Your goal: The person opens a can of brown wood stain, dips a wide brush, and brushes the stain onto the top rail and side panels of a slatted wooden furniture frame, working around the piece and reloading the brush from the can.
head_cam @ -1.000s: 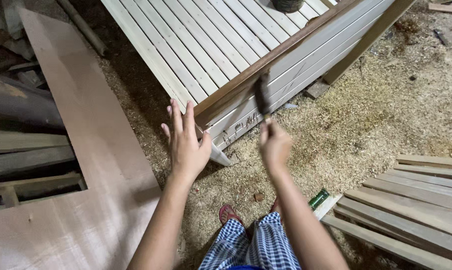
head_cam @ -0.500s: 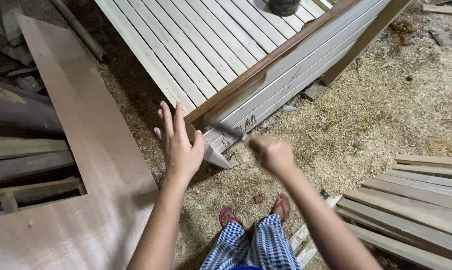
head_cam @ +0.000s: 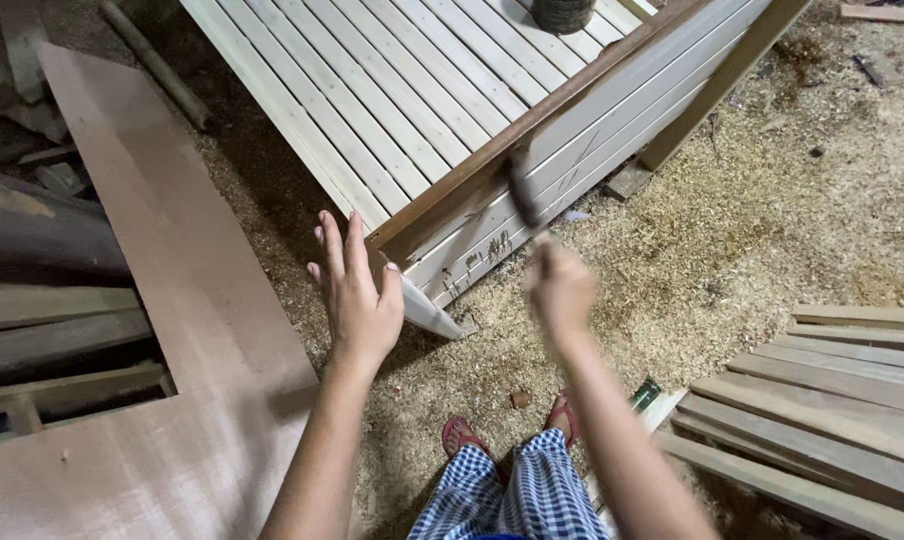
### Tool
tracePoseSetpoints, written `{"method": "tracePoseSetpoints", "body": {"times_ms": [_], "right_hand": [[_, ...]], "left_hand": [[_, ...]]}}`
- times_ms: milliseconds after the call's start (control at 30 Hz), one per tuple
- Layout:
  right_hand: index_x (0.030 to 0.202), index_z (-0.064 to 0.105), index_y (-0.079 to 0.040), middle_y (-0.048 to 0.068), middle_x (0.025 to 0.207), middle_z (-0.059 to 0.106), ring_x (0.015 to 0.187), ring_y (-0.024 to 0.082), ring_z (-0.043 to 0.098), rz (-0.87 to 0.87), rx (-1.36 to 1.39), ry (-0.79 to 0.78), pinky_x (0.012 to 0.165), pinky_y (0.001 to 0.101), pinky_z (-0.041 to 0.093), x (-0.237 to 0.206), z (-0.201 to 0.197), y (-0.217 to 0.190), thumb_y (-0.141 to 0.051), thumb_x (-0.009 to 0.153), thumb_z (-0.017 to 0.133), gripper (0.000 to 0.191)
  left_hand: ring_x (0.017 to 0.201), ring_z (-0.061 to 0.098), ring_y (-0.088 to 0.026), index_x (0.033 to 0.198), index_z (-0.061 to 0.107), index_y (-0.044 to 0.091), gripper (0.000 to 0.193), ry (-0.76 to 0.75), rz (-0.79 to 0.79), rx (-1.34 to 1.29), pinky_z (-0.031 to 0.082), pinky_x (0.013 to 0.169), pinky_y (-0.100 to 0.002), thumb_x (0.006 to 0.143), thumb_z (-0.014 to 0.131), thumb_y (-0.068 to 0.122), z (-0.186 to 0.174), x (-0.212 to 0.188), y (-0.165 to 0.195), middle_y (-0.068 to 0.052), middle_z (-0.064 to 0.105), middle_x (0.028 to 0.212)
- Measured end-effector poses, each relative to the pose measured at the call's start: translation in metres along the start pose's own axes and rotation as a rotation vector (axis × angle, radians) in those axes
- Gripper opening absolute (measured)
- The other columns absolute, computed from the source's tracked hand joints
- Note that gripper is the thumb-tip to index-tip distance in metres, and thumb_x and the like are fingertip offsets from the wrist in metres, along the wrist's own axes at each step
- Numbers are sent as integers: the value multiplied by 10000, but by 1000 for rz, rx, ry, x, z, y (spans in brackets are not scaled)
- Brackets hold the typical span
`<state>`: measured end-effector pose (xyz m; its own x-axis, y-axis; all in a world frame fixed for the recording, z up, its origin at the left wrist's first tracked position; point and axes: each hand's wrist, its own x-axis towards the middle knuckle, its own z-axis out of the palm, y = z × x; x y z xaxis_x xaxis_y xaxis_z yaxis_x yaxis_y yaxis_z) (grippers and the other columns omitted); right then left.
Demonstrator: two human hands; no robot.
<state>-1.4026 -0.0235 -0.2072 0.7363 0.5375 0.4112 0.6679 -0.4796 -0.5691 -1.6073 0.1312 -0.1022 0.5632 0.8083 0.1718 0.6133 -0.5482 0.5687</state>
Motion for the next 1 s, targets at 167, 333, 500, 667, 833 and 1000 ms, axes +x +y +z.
{"method": "tracePoseSetpoints", "body": {"times_ms": [167, 333, 500, 667, 833, 1000], "right_hand": [[944, 720, -32, 104, 671, 699, 417, 170, 579, 13, -15, -134, 331, 325, 425, -73, 36, -60, -132, 1053, 593, 195], [1035, 731, -36, 162, 852, 732, 436, 132, 591, -358, 22, -94, 294, 256, 440, -94, 22, -38, -181, 976, 611, 197], [927, 731, -173, -25, 668, 668, 471, 75, 558, -346, -8, -421, 351, 255, 456, -24, 15, 21, -199, 1042, 633, 153], [1020, 781, -227, -28, 763, 733, 532, 57, 573, -286, -171, -458, 372, 243, 461, 51, 7, 70, -186, 944, 693, 123], [1073, 774, -183, 20, 765, 742, 460, 67, 553, 87, -69, -301, 358, 262, 413, 61, -18, 107, -208, 923, 714, 163], [1004, 777, -82, 64, 678, 714, 417, 124, 506, 287, -81, -243, 367, 277, 341, 16, -2, 81, -196, 1028, 656, 168]], "left_hand": [[1582, 52, -419, 1619, 255, 90, 745, 8, 3, -25, 28, 1205, -704, 959, 577, 213, 1, -3, 0, -233, 58, 1709], [1588, 57, -427, 1621, 267, 99, 731, 14, 29, -43, 39, 1211, -707, 967, 569, 222, 4, -6, 6, -235, 69, 1710], [1581, 57, -433, 1618, 265, 86, 742, 0, 35, -23, 30, 1198, -715, 954, 566, 223, 8, -5, 14, -247, 61, 1707], [1585, 57, -442, 1612, 278, 81, 707, 7, 43, -30, 40, 1208, -706, 973, 541, 229, 7, -3, 13, -253, 70, 1708], [1580, 48, -440, 1612, 268, 70, 698, -13, 22, 6, 34, 1198, -713, 984, 524, 235, 6, -1, 6, -258, 63, 1702], [1591, 54, -421, 1606, 286, 73, 704, -15, 10, -45, 34, 1217, -693, 966, 535, 227, 10, -7, 2, -239, 69, 1710]]}}
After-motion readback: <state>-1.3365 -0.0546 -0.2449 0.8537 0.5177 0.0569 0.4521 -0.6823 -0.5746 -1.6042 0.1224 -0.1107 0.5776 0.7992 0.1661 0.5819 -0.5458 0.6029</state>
